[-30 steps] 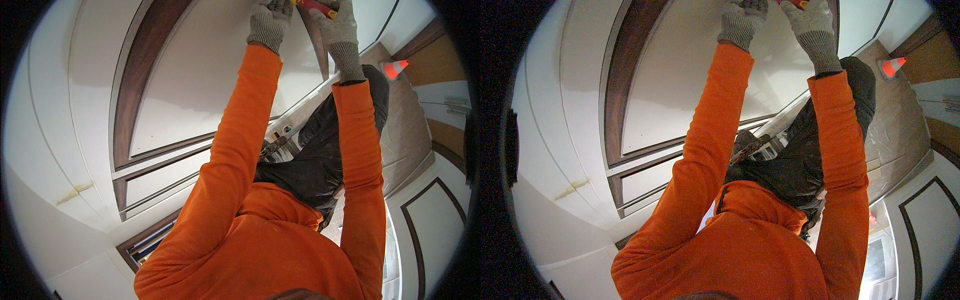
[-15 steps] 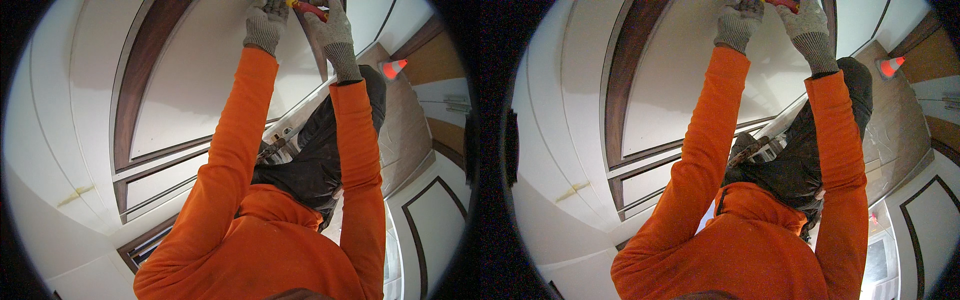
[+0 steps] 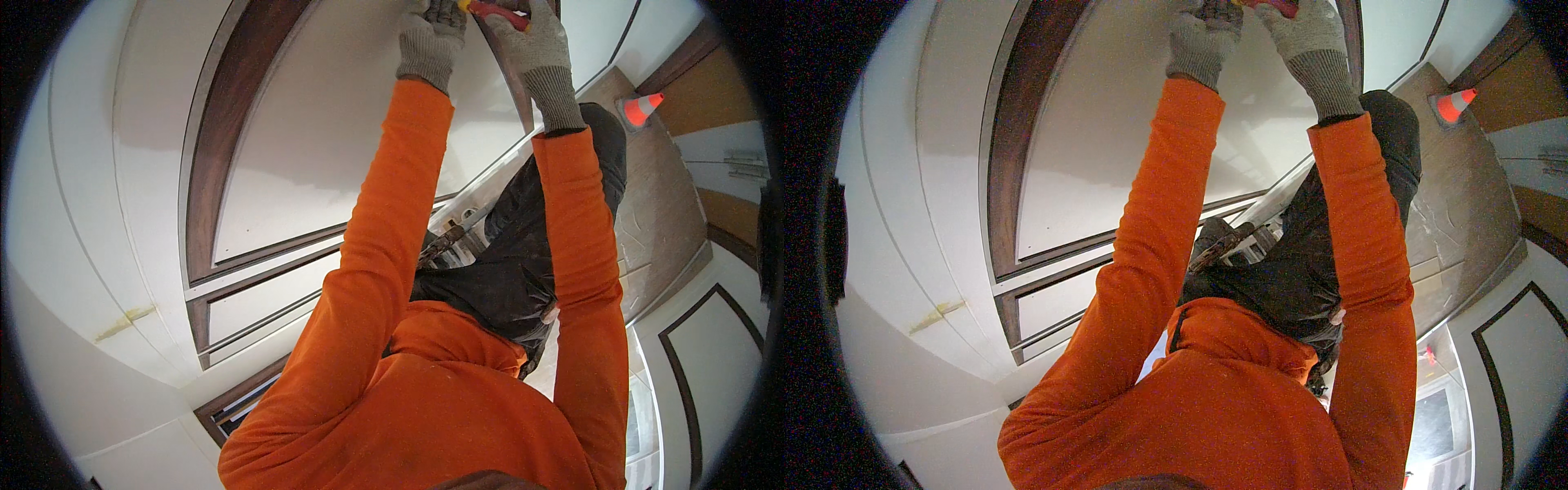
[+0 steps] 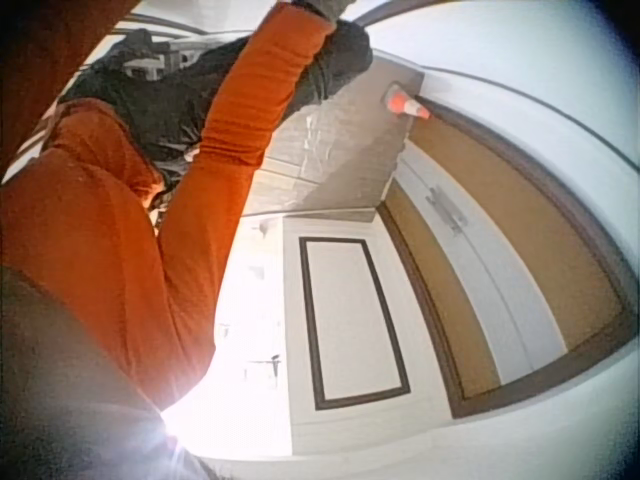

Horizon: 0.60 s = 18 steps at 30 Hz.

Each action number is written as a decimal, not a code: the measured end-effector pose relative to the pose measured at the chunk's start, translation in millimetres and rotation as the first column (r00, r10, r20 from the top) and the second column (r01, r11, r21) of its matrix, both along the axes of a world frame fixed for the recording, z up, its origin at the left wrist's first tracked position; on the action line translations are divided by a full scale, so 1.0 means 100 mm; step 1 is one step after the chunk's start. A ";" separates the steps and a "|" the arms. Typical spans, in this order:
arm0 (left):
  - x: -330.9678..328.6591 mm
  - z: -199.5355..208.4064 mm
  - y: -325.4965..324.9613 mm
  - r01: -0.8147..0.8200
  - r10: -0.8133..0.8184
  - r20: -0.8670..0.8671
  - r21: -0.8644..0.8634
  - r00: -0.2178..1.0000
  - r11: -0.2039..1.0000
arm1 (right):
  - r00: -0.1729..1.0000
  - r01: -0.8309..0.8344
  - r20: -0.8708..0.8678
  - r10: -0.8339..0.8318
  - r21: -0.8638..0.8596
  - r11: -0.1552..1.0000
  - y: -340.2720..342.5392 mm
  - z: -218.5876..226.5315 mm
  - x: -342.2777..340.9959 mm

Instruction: The person uses a screwdriver to fasten screws into a white ceiling panel, securing it to the surrounding wooden trim. The person is positioned on a ladder and works on the ceiling surface, repeatedly driving screws into pre-drilled holes.

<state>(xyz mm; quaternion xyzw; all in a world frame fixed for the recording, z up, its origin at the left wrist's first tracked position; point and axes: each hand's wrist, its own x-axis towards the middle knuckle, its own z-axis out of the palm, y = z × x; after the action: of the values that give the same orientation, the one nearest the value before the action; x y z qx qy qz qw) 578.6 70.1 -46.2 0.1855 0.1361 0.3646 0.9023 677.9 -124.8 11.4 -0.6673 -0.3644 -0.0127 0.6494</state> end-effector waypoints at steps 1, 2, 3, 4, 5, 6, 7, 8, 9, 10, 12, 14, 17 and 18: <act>0.02 0.03 -0.03 -0.010 0.010 -0.021 0.001 1.000 1.000 | 0.991 0.056 0.116 -0.069 0.109 0.992 0.09 -0.16 0.06; 0.01 0.03 -0.05 -0.026 0.026 -0.044 0.000 0.999 1.000 | 0.998 0.011 0.064 -0.015 0.064 0.998 0.05 -0.09 0.04; 0.00 0.02 -0.08 -0.033 0.035 -0.039 0.053 0.999 0.998 | 0.999 -0.034 0.012 0.034 0.023 0.999 -0.05 0.07 -0.01; 0.00 0.00 -0.11 -0.041 0.045 -0.034 0.106 0.998 0.994 | 0.996 -0.082 -0.043 0.081 -0.015 0.997 -0.09 0.17 -0.05; -0.02 -0.05 -0.10 -0.053 0.058 -0.027 0.164 0.998 0.985 | 0.989 -0.095 -0.115 0.096 0.011 0.995 -0.06 0.20 -0.08; -0.04 -0.07 -0.07 -0.045 0.047 -0.009 0.153 0.999 0.987 | 0.976 -0.107 -0.186 0.112 0.038 0.994 -0.04 0.22 -0.12; -0.07 -0.09 -0.02 -0.037 0.036 0.008 0.142 0.999 0.989 | 0.958 -0.118 -0.256 0.131 0.066 0.991 -0.03 0.23 -0.15; -0.03 -0.03 -0.04 -0.015 0.012 0.025 0.129 1.000 0.992 | 0.914 -0.157 -0.368 0.173 0.072 0.985 -0.04 0.21 -0.12; 0.01 0.01 -0.08 -0.025 0.025 0.003 0.094 1.000 0.995 | 0.854 -0.197 -0.474 0.213 0.084 0.977 -0.06 0.19 -0.09; 0.04 0.05 -0.14 -0.037 0.038 -0.019 0.058 0.999 0.998 | 0.781 -0.235 -0.572 0.249 0.100 0.967 -0.07 0.16 -0.06; 0.08 0.13 -0.23 -0.028 0.029 -0.023 0.040 0.999 0.999 | 0.866 -0.196 -0.469 0.176 0.004 0.980 -0.06 0.07 -0.03; 0.04 0.22 -0.28 0.008 -0.008 0.005 0.069 1.000 0.998 | 0.920 -0.142 -0.380 0.096 -0.096 0.985 -0.04 0.06 -0.01; 0.07 0.31 -0.38 -0.046 0.050 -0.015 0.209 0.999 0.977 | 0.947 -0.083 -0.317 0.047 -0.104 0.991 0.01 0.08 0.02; 0.04 0.27 -0.34 -0.047 0.053 -0.034 0.147 0.998 0.988 | 0.943 -0.096 -0.322 0.090 -0.005 0.995 0.05 0.00 0.03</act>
<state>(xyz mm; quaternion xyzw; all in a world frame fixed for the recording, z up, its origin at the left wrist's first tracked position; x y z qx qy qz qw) 582.9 36.3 -19.1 0.2546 0.1307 0.3926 0.8740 680.4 -119.7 11.0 -0.6491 -0.2850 0.1304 0.6931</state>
